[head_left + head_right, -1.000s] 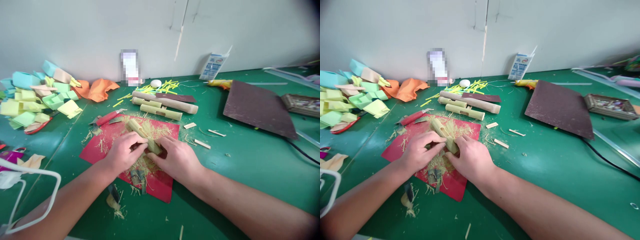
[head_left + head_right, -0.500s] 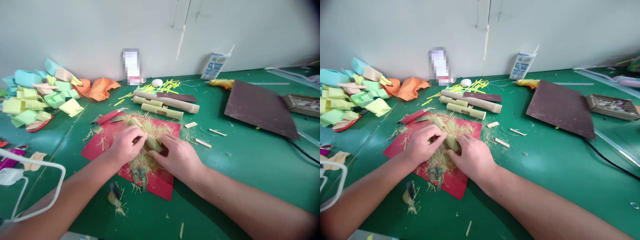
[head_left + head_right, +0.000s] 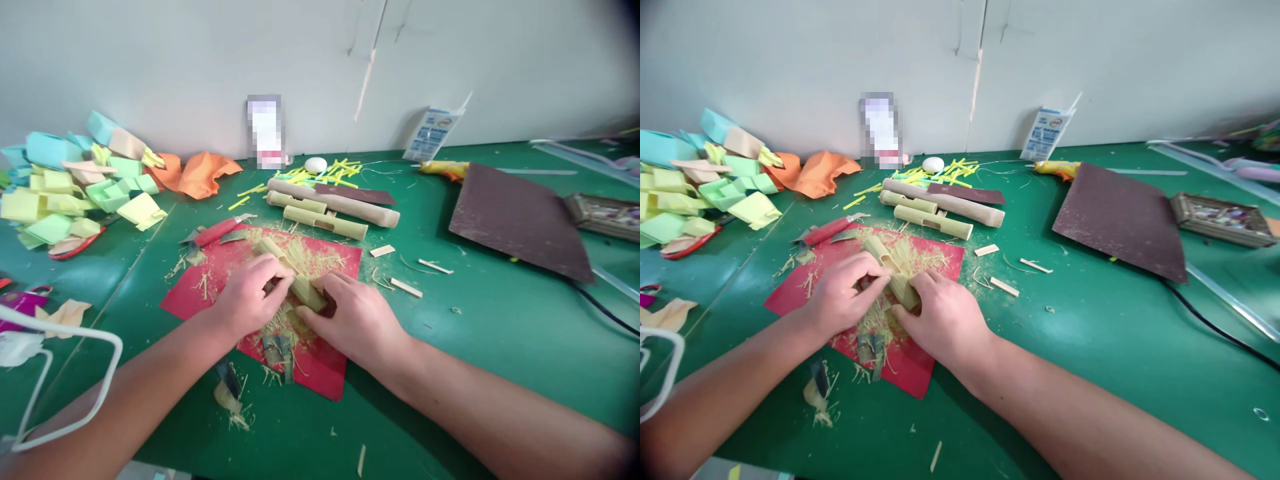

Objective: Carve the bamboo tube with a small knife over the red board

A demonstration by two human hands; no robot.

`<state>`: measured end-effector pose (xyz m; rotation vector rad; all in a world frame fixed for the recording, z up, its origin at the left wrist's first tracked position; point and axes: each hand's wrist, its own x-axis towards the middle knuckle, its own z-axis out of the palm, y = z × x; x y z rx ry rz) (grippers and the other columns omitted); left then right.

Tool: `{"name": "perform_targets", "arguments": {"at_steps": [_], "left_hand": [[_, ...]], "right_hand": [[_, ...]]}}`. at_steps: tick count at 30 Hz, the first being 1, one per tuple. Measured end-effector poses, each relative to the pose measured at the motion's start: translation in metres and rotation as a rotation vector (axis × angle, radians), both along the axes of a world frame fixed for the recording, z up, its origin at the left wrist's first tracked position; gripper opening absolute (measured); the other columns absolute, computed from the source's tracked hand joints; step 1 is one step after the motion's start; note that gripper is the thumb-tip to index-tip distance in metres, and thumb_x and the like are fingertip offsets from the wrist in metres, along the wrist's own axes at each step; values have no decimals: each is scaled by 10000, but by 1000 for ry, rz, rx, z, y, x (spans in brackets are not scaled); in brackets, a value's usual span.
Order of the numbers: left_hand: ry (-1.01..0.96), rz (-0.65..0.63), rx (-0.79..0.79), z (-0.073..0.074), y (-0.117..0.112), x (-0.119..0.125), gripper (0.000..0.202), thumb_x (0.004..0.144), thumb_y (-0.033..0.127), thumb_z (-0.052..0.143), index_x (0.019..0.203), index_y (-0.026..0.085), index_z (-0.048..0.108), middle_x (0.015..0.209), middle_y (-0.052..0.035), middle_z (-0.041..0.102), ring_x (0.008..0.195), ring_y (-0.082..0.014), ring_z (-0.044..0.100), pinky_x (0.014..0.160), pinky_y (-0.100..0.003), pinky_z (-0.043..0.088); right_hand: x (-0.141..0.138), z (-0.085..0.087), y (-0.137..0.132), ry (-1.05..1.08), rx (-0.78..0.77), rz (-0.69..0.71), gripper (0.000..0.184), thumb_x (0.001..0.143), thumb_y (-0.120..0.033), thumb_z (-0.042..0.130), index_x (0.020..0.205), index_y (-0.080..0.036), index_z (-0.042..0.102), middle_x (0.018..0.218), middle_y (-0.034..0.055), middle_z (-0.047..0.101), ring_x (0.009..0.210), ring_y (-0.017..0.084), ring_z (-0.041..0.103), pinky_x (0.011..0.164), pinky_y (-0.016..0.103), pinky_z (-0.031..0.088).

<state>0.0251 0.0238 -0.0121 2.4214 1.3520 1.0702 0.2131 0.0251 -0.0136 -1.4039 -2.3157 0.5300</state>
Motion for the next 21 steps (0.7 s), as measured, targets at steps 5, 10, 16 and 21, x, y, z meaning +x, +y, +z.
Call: {"name": "perform_targets", "arguments": {"at_steps": [5, 10, 16, 21], "left_hand": [[-12, 33, 49, -4, -1, -2, 43, 860, 147, 563, 848, 150, 605, 783, -38, 621, 750, -141, 586, 689, -273, 484], [-17, 32, 30, -5, -3, 1, 55, 852, 138, 573, 886, 148, 615, 824, -52, 646, 772, -147, 614, 711, -283, 512], [-65, -3, 47, -3, -6, 2, 82, 846, 122, 590, 910, 159, 625, 855, -46, 667, 811, -142, 633, 746, -274, 520], [-25, 2, -14, -1, -8, 8, 62, 866, 152, 569, 831, 148, 621, 799, -48, 643, 749, -140, 611, 688, -267, 499]], "right_hand": [[2, 2, 2, 0, -6, 9, 235, 754, -372, 624, 694, -189, 489, 678, -28, 513, 573, 94, 399, 536, 240, 263], [2, 3, 2, -4, -31, 18, 232, 770, -368, 604, 687, -189, 481, 671, -26, 510, 563, 92, 386, 530, 241, 263], [2, 3, 3, 2, -37, 21, 232, 773, -368, 595, 685, -188, 480, 680, -24, 515, 570, 91, 388, 530, 240, 260], [2, 3, 3, 3, -28, 13, 224, 766, -351, 586, 676, -189, 462, 665, -28, 491, 568, 91, 378, 527, 240, 250]]}}
